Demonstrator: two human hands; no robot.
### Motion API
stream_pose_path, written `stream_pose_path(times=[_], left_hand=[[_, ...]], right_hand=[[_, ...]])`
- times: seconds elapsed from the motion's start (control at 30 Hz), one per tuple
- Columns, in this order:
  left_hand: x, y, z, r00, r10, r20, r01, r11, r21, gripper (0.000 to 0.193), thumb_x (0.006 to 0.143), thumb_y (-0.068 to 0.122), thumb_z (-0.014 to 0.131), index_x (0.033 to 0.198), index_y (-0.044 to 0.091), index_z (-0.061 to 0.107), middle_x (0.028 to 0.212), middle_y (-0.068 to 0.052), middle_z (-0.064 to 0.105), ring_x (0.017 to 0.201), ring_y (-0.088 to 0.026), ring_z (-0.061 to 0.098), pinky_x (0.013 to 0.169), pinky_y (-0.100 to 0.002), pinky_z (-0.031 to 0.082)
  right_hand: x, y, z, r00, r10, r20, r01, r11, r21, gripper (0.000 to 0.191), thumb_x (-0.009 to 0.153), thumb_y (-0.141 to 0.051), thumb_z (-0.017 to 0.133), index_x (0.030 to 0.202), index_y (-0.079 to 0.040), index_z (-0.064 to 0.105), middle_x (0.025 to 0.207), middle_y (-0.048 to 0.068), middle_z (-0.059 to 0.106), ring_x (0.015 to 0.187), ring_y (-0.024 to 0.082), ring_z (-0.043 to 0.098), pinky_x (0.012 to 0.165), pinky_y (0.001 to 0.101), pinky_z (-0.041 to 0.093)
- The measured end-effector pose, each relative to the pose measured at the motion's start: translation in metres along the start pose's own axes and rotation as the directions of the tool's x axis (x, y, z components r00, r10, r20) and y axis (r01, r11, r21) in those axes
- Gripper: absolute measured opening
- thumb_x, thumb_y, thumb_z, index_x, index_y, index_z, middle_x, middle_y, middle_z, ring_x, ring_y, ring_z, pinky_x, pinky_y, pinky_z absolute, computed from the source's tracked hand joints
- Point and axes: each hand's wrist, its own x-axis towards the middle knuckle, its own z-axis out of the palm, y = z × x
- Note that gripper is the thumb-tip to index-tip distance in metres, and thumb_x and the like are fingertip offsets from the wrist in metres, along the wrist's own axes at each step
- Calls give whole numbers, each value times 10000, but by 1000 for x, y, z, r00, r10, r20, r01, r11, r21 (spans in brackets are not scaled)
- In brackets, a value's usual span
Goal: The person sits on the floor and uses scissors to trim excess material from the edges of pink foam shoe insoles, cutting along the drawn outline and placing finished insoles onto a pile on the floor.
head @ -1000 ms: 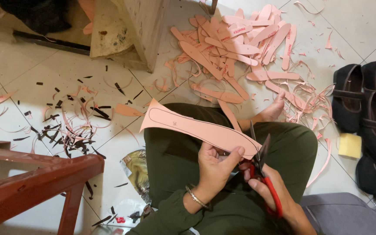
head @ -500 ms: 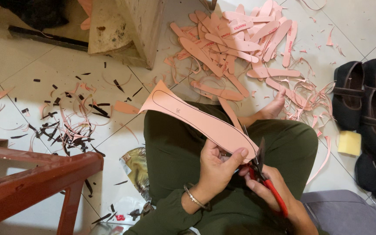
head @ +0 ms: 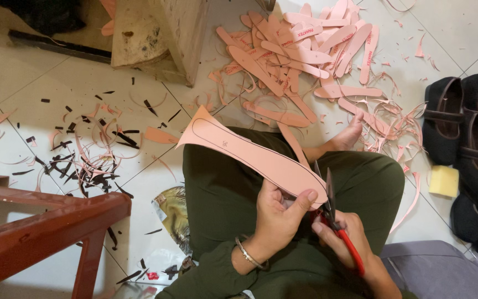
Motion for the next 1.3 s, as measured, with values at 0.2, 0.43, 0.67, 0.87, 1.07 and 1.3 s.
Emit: stream_pose_path(times=[0.2, 0.43, 0.67, 0.87, 1.07, 1.3], left_hand=[[-2, 8, -3, 998, 4, 56, -16, 976, 218, 308, 957, -4, 702, 1213, -25, 532, 1044, -95, 714, 884, -109, 705, 748, -254, 597], [-3, 14, -3, 995, -35, 88, 7, 951, 308, 282, 950, 17, 712, 1178, -36, 553, 985, -83, 733, 821, -92, 709, 688, -243, 587], [-3, 14, -3, 994, -23, 105, -6, 964, 265, 289, 964, 23, 704, 1195, -27, 538, 1030, -80, 717, 877, -93, 699, 740, -248, 591], [-1, 21, -5, 988, -82, 131, 31, 936, 349, 327, 941, 36, 713, 1209, -26, 537, 1004, -82, 728, 859, -103, 710, 724, -248, 593], [0, 30, -7, 970, -169, 175, 81, 903, 421, 340, 927, 61, 722, 1202, -27, 544, 988, -81, 742, 860, -108, 731, 718, -252, 609], [1, 25, -10, 965, -202, 170, 127, 919, 373, 346, 928, 61, 727, 1212, -22, 547, 976, -91, 731, 836, -112, 718, 722, -261, 607]], right_hand=[[1, -9, -6, 975, -208, 72, 200, 974, 105, 186, 861, -145, 677, 967, -4, 736, 814, 48, 778, 766, 137, 719, 726, 305, 566], [-3, -13, -7, 978, -207, 23, 206, 977, 55, 244, 832, -132, 659, 1023, 9, 719, 837, 65, 764, 774, 140, 677, 736, 309, 547], [-6, 9, -5, 1000, 11, 19, -13, 996, 86, 170, 872, -152, 681, 898, 10, 723, 650, 71, 676, 586, 144, 580, 559, 312, 480], [-6, -1, -14, 974, -206, 91, 189, 968, 166, 191, 873, -121, 660, 980, 27, 717, 815, 56, 725, 756, 126, 644, 690, 293, 518], [-6, -4, -12, 985, -142, 103, 124, 978, 166, 173, 849, -124, 661, 940, 11, 717, 752, 40, 715, 675, 109, 635, 623, 277, 519], [-10, 3, -8, 993, 68, 98, -84, 982, 171, 161, 877, -124, 660, 851, 24, 719, 620, 54, 606, 558, 117, 523, 517, 294, 430]])
